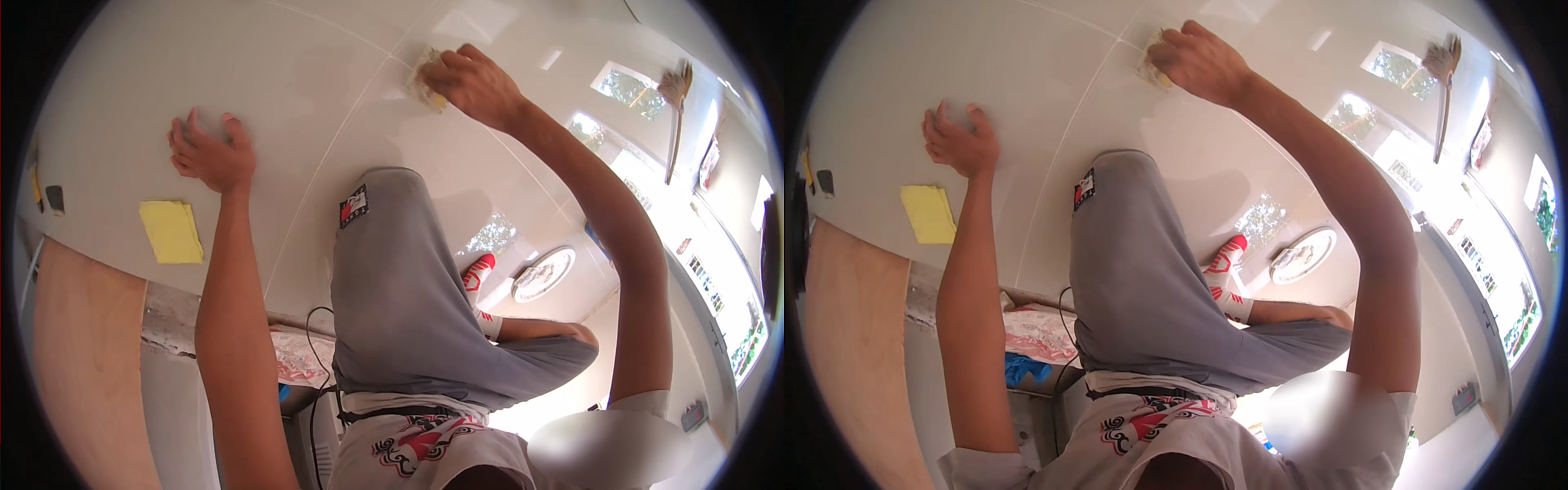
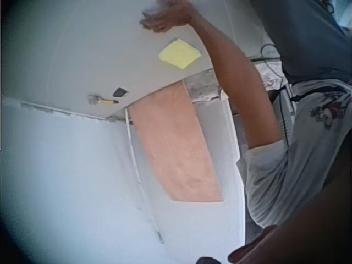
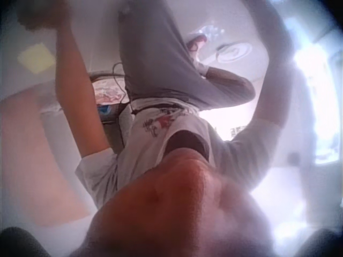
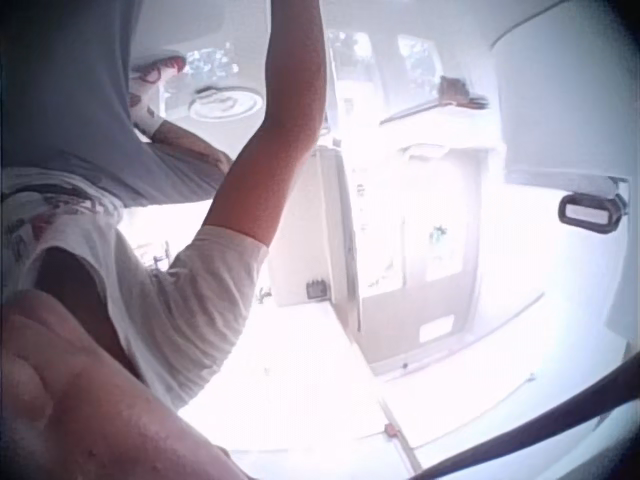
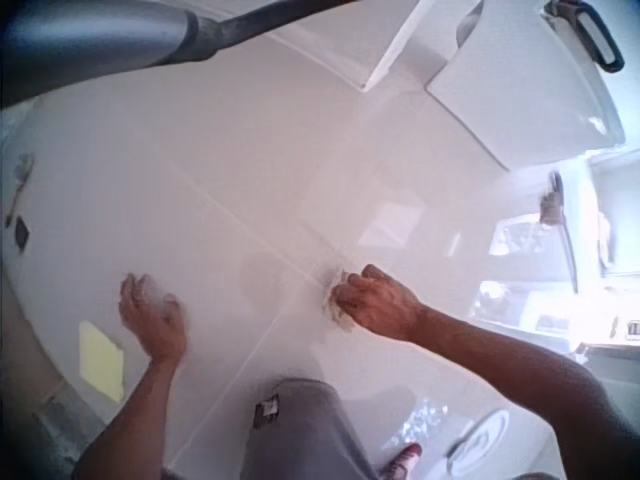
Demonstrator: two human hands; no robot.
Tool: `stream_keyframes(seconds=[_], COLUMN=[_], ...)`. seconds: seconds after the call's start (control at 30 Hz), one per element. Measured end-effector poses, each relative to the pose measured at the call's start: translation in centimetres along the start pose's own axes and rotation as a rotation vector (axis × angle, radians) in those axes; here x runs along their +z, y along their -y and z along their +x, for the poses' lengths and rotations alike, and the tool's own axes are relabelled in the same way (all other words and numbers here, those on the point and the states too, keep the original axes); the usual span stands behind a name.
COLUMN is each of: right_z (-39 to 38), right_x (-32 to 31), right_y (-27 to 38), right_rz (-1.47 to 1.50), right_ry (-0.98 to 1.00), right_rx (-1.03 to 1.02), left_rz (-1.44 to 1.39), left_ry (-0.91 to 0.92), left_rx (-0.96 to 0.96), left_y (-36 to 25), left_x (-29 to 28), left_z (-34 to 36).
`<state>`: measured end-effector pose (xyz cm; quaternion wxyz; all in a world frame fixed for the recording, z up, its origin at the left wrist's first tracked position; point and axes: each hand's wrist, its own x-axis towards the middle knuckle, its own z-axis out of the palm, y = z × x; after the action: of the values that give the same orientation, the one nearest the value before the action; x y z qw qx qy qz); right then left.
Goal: Applying and smoothing grout in tile joints on a wall and ceiling edge.
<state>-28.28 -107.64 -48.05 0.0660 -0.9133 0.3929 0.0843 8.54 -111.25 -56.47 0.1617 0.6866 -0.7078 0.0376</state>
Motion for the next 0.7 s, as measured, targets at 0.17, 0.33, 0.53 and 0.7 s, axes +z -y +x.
stream_keyframes(seconds=[0.17,0.33,0.53,0.7], right_z=[-7.0,-17.2,-22.1,-17.8], right_x=[0.9,1.4,-0.6,-7.0], right_y=[2.0,4.3,8.2,13.6], right_rz=[0.072,0.196,0.299,0.557], right_ry=[0.036,0.225,0.160,-0.221], right_rx=[0.036,0.188,0.568,0.852], left_rz=[-0.038,-0.052,-0.059,-0.079], left_ry=[0.027,0.001,0.003,0.034], left_rx=[-0.021,-0.007,-0.042,-0.103], left_y=[0.6,0.3,0.2,0.2], left_x=[-0.2,0.2,0.2,-0.5], left_z=[0.0,-0.1,-0.2,-0.4])
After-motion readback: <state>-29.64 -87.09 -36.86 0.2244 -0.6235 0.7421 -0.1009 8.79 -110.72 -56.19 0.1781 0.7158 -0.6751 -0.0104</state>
